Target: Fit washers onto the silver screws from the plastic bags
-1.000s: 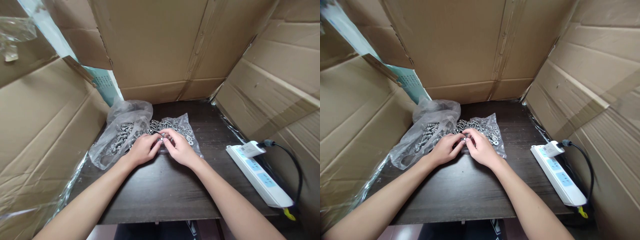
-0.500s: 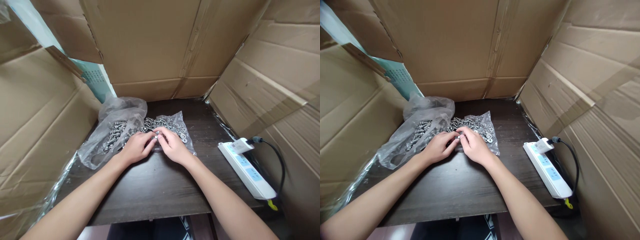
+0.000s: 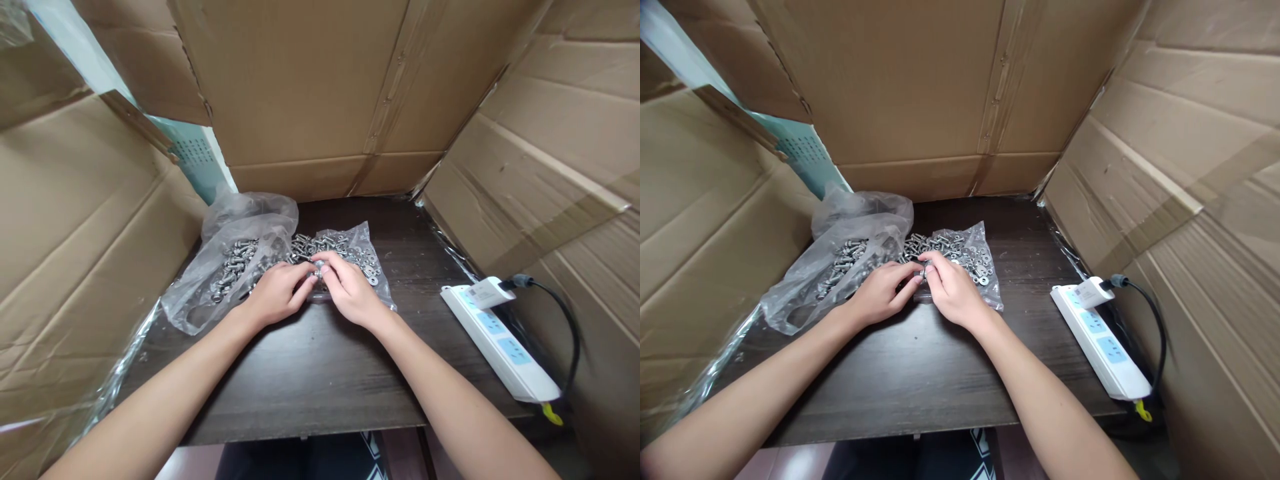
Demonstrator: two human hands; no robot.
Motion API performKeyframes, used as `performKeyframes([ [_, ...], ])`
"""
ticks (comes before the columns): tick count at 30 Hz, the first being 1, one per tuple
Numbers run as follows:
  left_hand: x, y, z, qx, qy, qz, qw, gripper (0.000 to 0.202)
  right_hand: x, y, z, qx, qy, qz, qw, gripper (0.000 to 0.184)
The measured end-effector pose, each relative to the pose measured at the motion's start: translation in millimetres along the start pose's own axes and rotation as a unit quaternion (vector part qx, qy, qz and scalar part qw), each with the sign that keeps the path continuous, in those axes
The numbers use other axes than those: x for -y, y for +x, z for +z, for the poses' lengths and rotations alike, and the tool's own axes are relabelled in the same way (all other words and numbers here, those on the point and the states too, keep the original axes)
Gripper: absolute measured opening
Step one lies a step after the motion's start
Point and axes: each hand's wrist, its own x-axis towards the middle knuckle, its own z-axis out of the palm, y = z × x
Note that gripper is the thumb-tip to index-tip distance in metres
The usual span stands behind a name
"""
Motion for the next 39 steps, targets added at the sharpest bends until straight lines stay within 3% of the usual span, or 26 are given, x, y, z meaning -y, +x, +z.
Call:
performKeyframes([
  [11,2.3,0.0,-0.5,-0.004,0.013,-0.008,1.0,0.027,0.7,-2.4,-0.3,-0.011,0.001,-0.032,0.999,0.031],
  [24,1.1,-0.4,-0.3,-0.011,0.006,0.006,1.0,0.023,0.8,-1.5,-0.4,0.006,0.013,-0.01,1.0,0.025],
  [33,1.1,-0.9,-0.5,-0.019,0.012,0.005,1.0,0.02,1.4,-1.7,1.2,-0.024,0.006,-0.04,0.999,0.028],
  [39,0.4,-0.8,0.2,-0.018,0.018,0.018,1.0,0.021,1.6,-0.8,1.1,-0.003,0.001,-0.037,0.999,0.027],
])
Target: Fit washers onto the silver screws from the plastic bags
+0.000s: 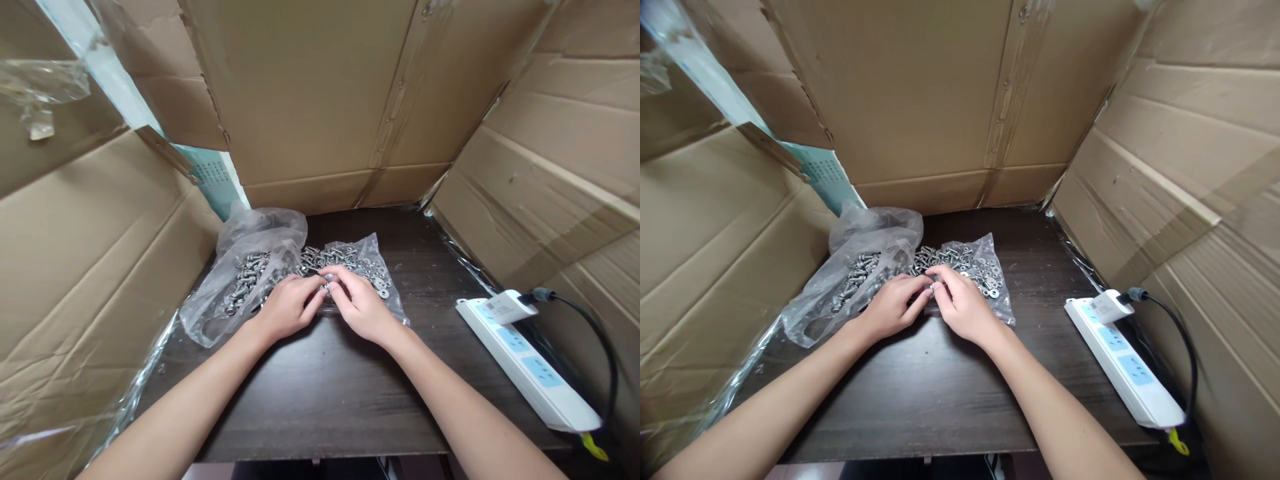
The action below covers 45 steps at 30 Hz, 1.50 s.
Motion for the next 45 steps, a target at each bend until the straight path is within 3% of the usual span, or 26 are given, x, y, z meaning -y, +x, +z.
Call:
performKeyframes([
  [11,-2.2,0.3,0.6,0.019,0.03,0.006,0.999,0.022,1.8,0.0,-1.4,0.009,0.002,0.046,0.999,0.028],
  [22,-1.1,0.7,0.3,0.032,0.049,0.0,0.998,0.026,2.2,-0.2,0.7,-0.011,-0.003,-0.002,1.0,0.027],
  [34,-5.4,0.6,-0.7,0.015,0.017,0.012,1.0,0.023,3.7,0.5,-3.2,0.015,0.005,0.043,0.999,0.028],
  [45,-4.1,1.0,-2.7,0.008,-0.013,-0.015,1.0,0.022,2.6,-1.5,-2.9,-0.014,0.012,0.005,1.0,0.035],
])
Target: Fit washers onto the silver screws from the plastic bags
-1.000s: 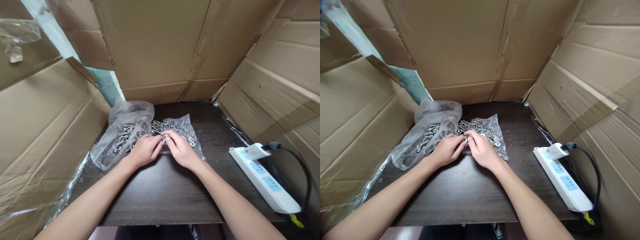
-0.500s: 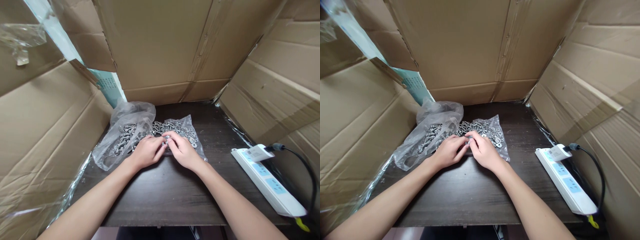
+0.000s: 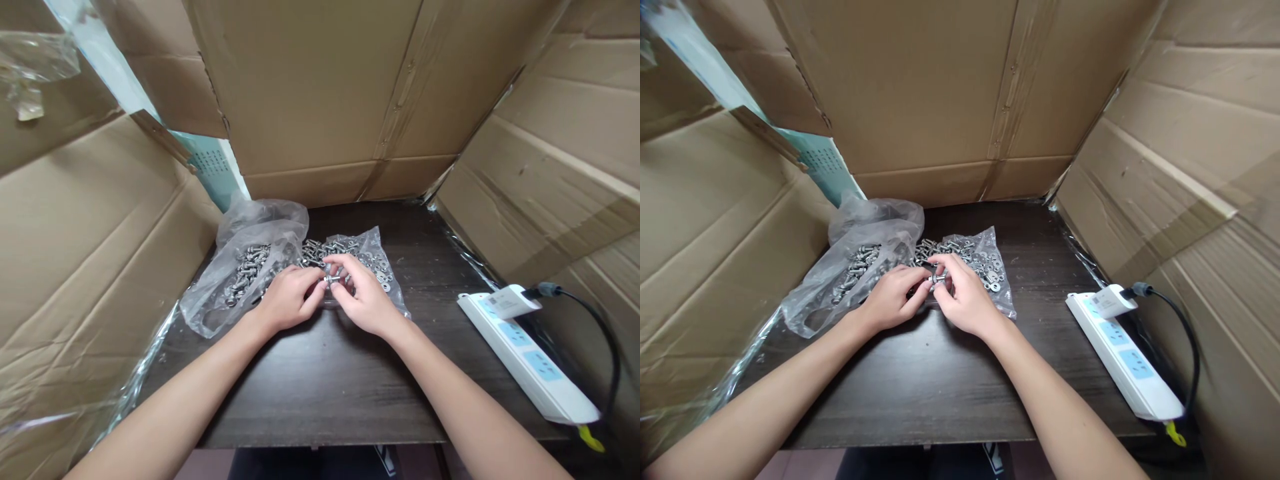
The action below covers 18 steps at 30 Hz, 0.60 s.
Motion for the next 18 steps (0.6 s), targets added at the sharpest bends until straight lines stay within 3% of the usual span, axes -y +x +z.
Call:
performKeyframes([
  [5,1.2,0.2,1.0,0.001,0.011,-0.001,1.0,0.025,-0.2,0.5,0.6,0.018,0.017,0.027,0.999,0.028],
  [11,2.2,1.1,0.0,-0.006,0.012,-0.006,1.0,0.024,-1.7,-0.5,1.7,-0.012,0.009,0.013,1.0,0.054],
  [18,2.7,0.9,1.2,-0.003,0.01,0.001,1.0,0.02,0.0,1.0,0.4,0.024,0.014,0.041,0.999,0.03],
])
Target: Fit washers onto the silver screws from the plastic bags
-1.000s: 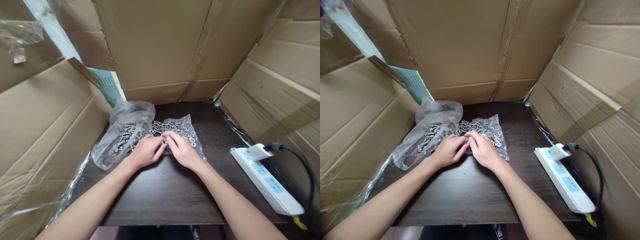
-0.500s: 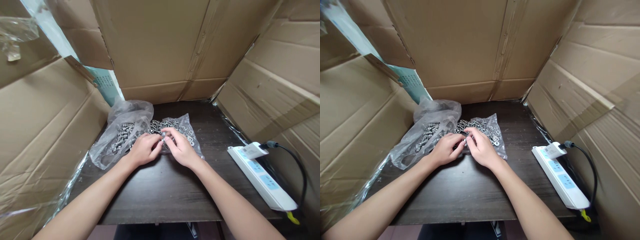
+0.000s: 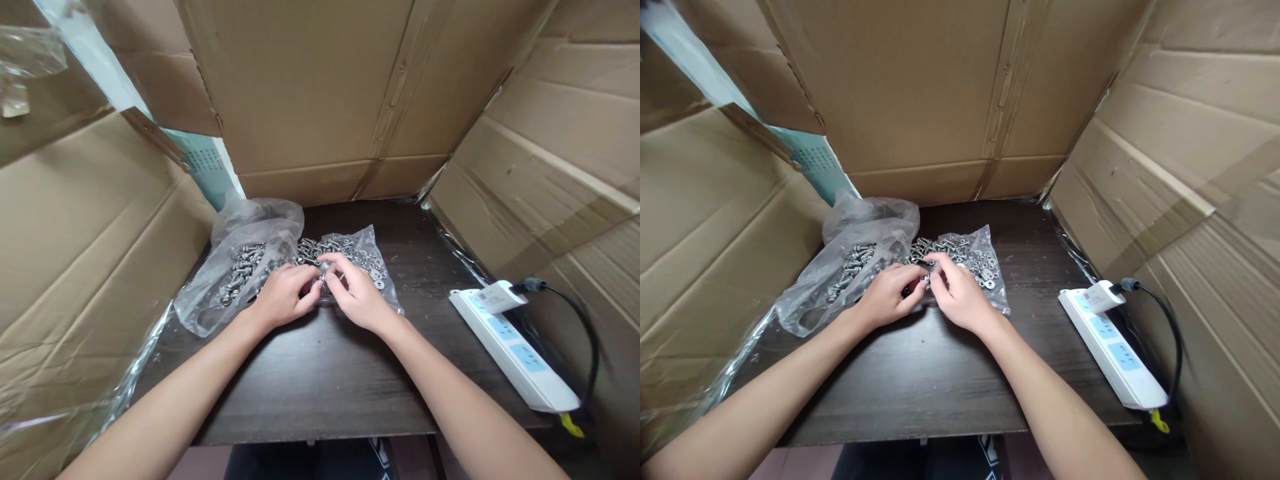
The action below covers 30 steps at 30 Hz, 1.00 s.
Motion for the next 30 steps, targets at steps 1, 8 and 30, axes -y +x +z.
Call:
performKeyframes([
  [1,0.1,-0.1,0.3,-0.001,0.001,0.0,1.0,0.02,0.3,0.1,-0.1,0.002,-0.005,0.007,1.0,0.028],
  [8,1.4,-1.0,3.1,-0.002,-0.002,-0.007,1.0,0.02,-1.9,0.5,1.0,0.002,-0.018,-0.017,1.0,0.03],
  [30,0.0,-0.7,2.9,-0.024,0.008,-0.005,1.0,0.019,-0.6,0.9,1.0,-0.004,-0.014,0.019,1.0,0.027],
])
